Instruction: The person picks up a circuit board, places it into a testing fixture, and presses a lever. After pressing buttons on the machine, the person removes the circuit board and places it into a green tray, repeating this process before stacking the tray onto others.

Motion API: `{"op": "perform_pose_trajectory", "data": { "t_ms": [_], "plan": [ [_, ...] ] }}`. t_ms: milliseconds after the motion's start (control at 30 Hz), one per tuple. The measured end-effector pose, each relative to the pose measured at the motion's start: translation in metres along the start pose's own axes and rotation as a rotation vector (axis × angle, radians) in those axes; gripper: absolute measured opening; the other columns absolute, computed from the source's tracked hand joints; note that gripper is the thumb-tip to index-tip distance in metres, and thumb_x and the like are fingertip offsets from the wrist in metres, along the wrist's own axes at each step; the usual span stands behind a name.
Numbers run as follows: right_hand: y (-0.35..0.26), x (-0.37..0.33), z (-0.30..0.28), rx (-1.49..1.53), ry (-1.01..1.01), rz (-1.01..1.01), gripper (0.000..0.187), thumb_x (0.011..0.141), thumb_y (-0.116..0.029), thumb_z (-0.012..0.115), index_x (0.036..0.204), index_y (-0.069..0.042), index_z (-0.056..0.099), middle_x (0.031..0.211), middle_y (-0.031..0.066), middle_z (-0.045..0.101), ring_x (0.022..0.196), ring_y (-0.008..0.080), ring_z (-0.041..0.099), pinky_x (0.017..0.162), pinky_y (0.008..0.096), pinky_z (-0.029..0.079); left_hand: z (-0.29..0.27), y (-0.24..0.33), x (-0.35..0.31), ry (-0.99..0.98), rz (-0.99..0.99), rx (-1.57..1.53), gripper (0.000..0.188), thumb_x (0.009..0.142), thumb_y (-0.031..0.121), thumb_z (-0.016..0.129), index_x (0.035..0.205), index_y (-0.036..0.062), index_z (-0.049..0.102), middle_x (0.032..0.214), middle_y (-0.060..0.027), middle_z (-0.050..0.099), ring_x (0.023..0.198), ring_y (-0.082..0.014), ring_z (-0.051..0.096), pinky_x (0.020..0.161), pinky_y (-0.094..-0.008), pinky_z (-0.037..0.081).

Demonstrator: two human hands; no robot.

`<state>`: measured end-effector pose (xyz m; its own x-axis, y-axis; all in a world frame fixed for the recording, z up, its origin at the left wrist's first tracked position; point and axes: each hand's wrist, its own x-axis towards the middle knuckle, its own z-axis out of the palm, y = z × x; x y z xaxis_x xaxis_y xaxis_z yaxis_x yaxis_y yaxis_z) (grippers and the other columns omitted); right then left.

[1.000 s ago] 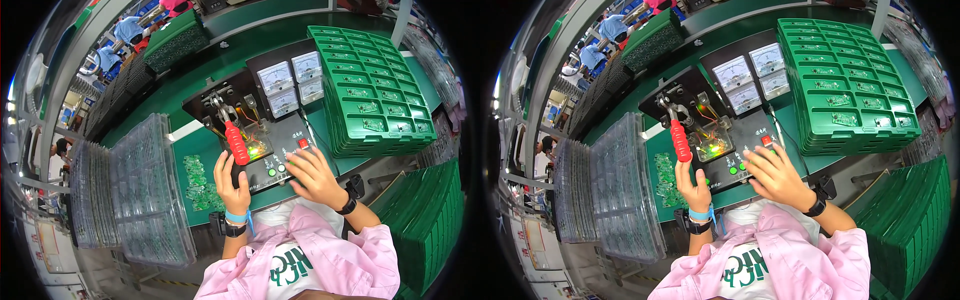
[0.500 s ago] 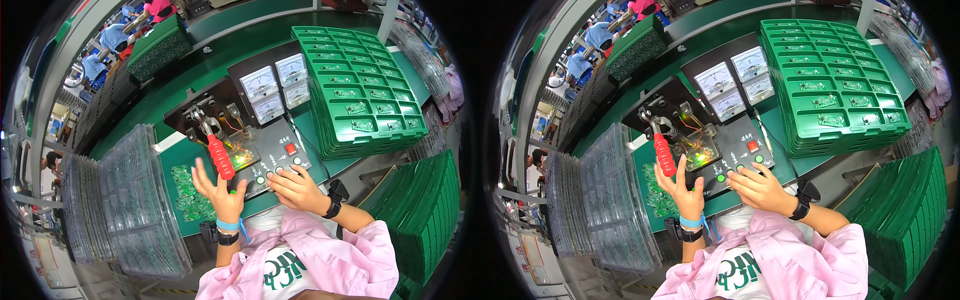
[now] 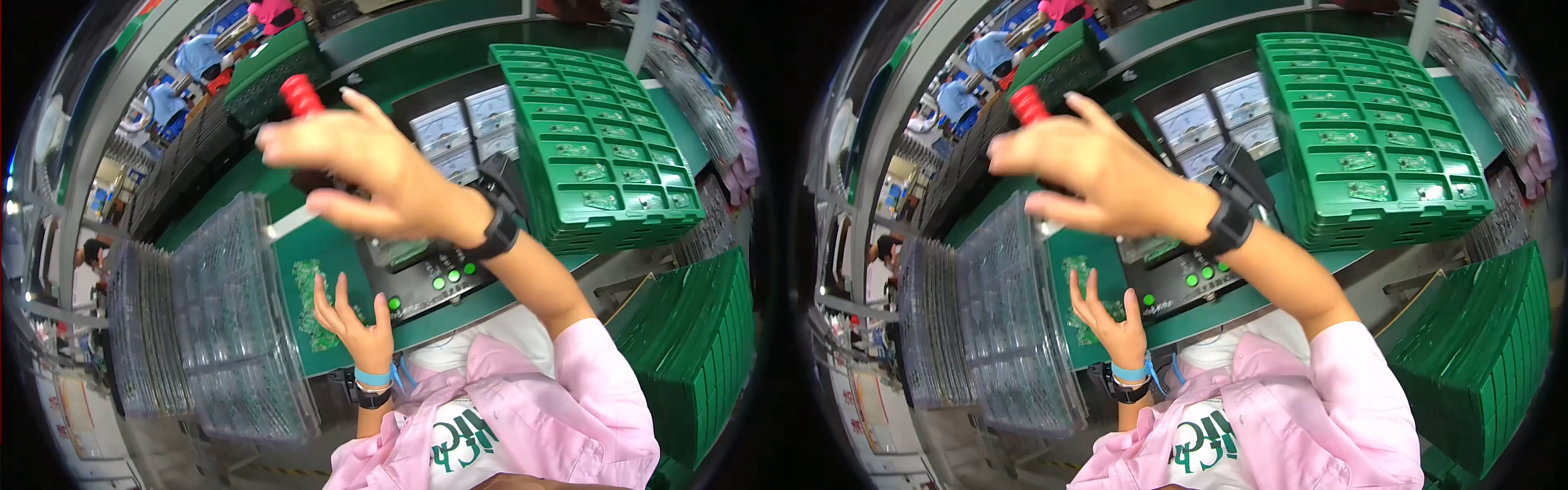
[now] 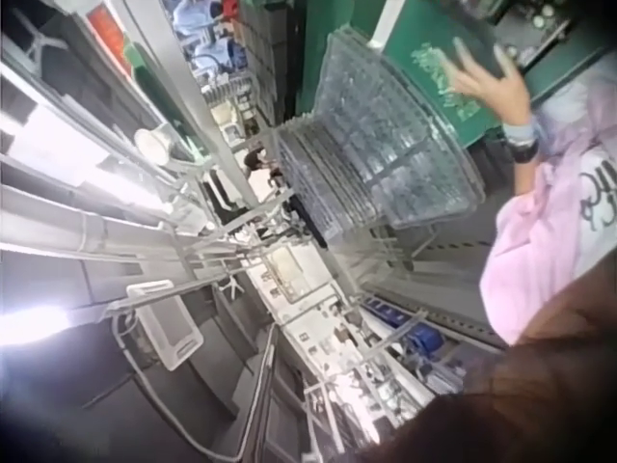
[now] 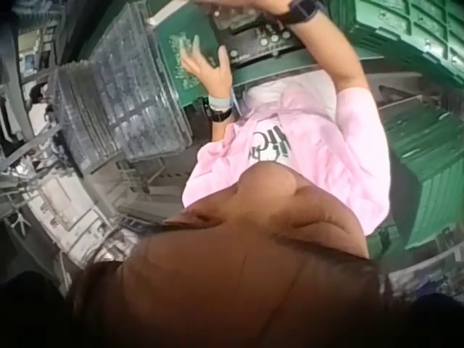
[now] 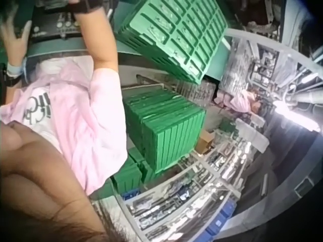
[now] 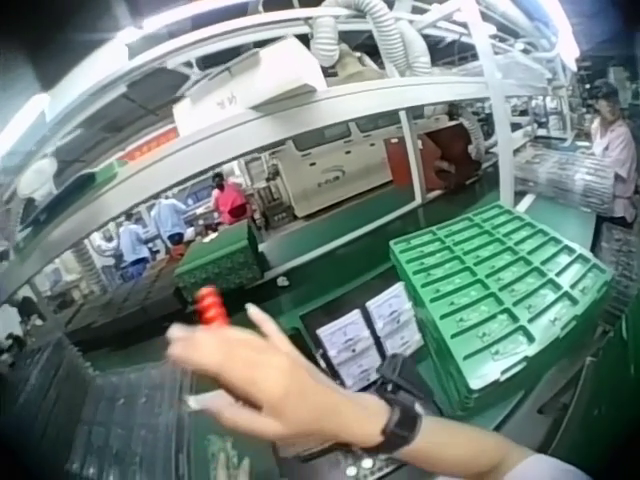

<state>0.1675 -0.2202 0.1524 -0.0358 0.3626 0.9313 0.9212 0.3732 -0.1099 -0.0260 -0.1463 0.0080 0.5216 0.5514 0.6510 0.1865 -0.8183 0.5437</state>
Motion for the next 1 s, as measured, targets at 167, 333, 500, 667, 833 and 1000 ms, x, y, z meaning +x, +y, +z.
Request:
{"op": "perform_pose_trajectory", "data": {
  "t_ms": [167,333,500,667,833,1000],
  "plan": [
    [-0.021,-0.046,-0.002,-0.122,0.094,0.089,0.041,0.08,-0.01,0.066,0.119,-0.003,0.06,0.105,0.0145,0.066,0.093,0.0299,0.063,0.083,0.0374,0.048,-0.055,-0.034,-0.017,-0.302,0.015,0.083,0.032,0.077,0.011,0.074,0.108,0.0051,0.066,0.131,-0.0161,0.053,0.121,-0.0369,0.049,0.102,-0.0479,0.036],
    [-0.051,-0.112,-0.008,-0.244,-0.57,0.178,0.029,0.079,-0.009,0.063,0.107,-0.003,0.063,0.062,0.0045,0.061,0.052,0.0222,0.06,0.048,0.0325,0.045,-0.062,-0.048,-0.032,-0.466,0.082,0.113,0.022,0.076,0.009,0.075,0.096,0.0035,0.068,0.122,-0.013,0.059,0.114,-0.0335,0.053,0.097,-0.0449,0.041],
    [-0.052,-0.119,0.006,-0.545,-0.862,0.28,0.029,0.076,-0.01,0.062,0.103,0.001,0.062,0.056,0.0036,0.058,0.046,0.0196,0.059,0.042,0.031,0.043,-0.056,-0.046,-0.026,-0.478,0.122,0.101,0.017,0.079,0.005,0.071,0.096,0.0023,0.068,0.109,-0.0121,0.064,0.103,-0.0302,0.06,0.088,-0.0408,0.048],
    [-0.044,-0.112,0.009,-0.563,-0.962,0.136,0.025,0.075,-0.01,0.06,0.097,0.003,0.06,0.057,0.004,0.058,0.049,0.019,0.06,0.043,0.0316,0.044,-0.044,-0.033,0.0,-0.364,0.085,0.032,0.015,0.079,0.0,0.071,0.094,0.0005,0.067,0.095,-0.0126,0.069,0.09,-0.0289,0.066,0.078,-0.0365,0.052],
    [-0.065,-0.113,-0.019,-0.498,-0.766,0.203,0.021,0.074,-0.01,0.062,0.093,0.001,0.06,0.057,0.003,0.056,0.05,0.0179,0.06,0.044,0.0313,0.045,-0.003,-0.001,0.033,-0.163,0.434,-0.022,0.009,0.082,-0.002,0.066,0.091,-0.0003,0.067,0.088,-0.0127,0.07,0.08,-0.0279,0.068,0.07,-0.0357,0.055],
    [-0.088,-0.125,-0.08,-0.492,-0.538,0.311,0.027,0.067,-0.003,0.071,0.092,-0.003,0.061,0.056,0.0014,0.05,0.047,0.0182,0.055,0.044,0.0328,0.043,0.038,0.023,0.029,-0.347,0.442,0.11,0.018,0.083,0.003,0.061,0.1,-0.0001,0.065,0.098,-0.0111,0.069,0.093,-0.0257,0.067,0.077,-0.0353,0.054]
  ]
}}
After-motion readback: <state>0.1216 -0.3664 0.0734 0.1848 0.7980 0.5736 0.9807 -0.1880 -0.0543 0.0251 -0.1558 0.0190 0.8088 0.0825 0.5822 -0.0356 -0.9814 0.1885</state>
